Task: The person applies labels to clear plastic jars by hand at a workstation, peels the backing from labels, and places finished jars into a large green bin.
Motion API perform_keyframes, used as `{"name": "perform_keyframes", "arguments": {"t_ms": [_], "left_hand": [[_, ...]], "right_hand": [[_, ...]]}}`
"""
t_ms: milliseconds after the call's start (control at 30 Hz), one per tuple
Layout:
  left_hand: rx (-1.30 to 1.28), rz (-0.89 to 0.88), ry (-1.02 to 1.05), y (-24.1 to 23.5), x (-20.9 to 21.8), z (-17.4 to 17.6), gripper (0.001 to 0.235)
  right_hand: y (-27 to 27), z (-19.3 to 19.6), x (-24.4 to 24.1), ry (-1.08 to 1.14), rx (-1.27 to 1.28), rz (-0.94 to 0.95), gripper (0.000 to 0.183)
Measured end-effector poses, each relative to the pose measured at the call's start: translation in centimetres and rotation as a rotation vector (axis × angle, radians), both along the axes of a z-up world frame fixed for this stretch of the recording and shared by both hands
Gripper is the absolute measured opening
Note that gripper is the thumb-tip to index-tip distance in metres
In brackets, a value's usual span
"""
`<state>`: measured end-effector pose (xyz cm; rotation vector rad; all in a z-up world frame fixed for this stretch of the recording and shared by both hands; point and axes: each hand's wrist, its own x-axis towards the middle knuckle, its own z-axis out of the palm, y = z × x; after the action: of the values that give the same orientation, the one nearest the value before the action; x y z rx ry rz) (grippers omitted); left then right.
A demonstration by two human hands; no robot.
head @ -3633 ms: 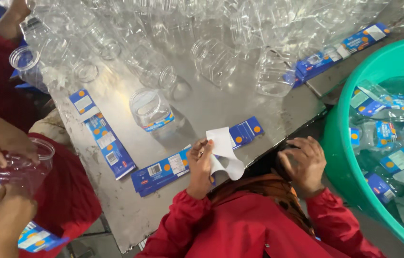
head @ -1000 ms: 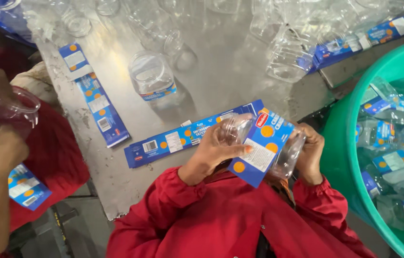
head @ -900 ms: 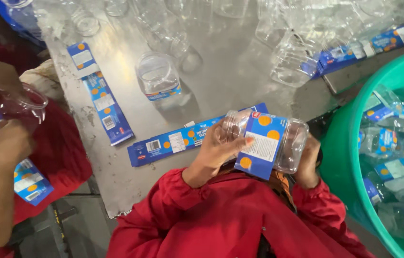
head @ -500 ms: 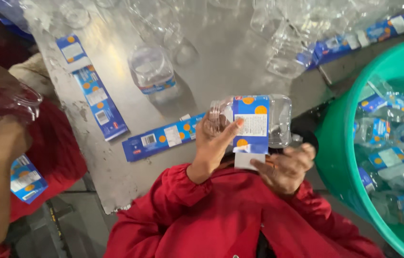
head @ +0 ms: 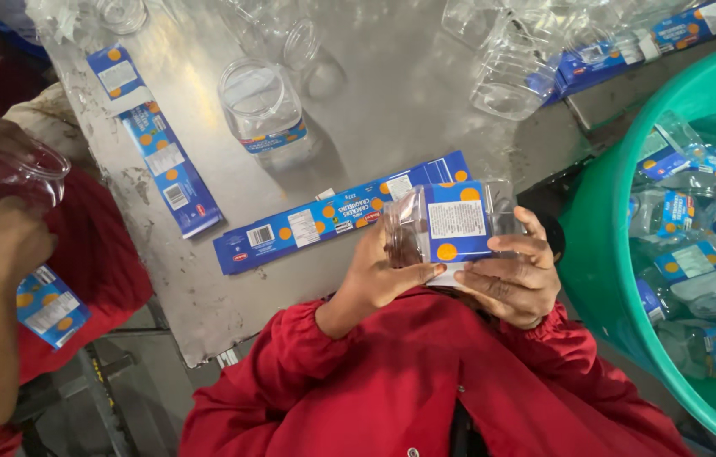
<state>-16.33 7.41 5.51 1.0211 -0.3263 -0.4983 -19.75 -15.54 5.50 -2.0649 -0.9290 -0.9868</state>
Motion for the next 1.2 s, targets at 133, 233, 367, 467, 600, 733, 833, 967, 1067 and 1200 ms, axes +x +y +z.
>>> {"name": "perform_keyframes", "arguments": {"t_ms": [133,233,367,467,600,733,833,967,1067,1200], "left_hand": [[0.18,0.061,-0.036,-0.4,-1.3,0.1,0.084],[0.194,0.194,-0.25,-0.7,-2.2,0.2,0.066],[0.178,0.243,-0.248,-1.8,-2.6,0.2,0.067],[0.192,0.223,-0.182,-2.5,-2.5,0.7,0.074],[0.39,0.324,-0.245,-3.3,-2.4,1.8,0.078],[0.528,0.536,-0.716,-3.8,-2.1,0.9,0.067],[0.534,0.279,-0.693,-3.6,-0.5,-0.8,0.056],[0.965,0.46,-1.013,-1.0,4.3,-3.8,0.067],[1.214,0.282,-0.926,0.7,7.1,-6.3,0.082],[0.928,0.267,-0.799,1.8,7.6,-9.7,0.058]], "right_hand": [[1.9,-0.2,-0.7,0.097,0.239,-0.051,0.029],[2.9,-0.3,-1.2,0.315,0.607,-0.104,0.025],[2.6,-0.6,-1.6,0.396,0.595,-0.23,0.027],[2.9,-0.4,-1.8,0.376,0.571,-0.26,0.028],[3.8,1.1,-1.9,0.506,0.673,-0.282,0.071],[2.6,0.8,-0.4,0.831,1.123,0.147,0.09],[-1.2,-0.2,-0.9,0.599,0.915,-0.096,0.07],[-8.8,1.6,-3.8,0.12,0.696,-0.782,0.042],[-10.9,3.0,-4.3,-0.096,0.187,-0.854,0.01],[-5.2,0.3,-2.4,0.215,0.049,-0.679,0.012]]}}
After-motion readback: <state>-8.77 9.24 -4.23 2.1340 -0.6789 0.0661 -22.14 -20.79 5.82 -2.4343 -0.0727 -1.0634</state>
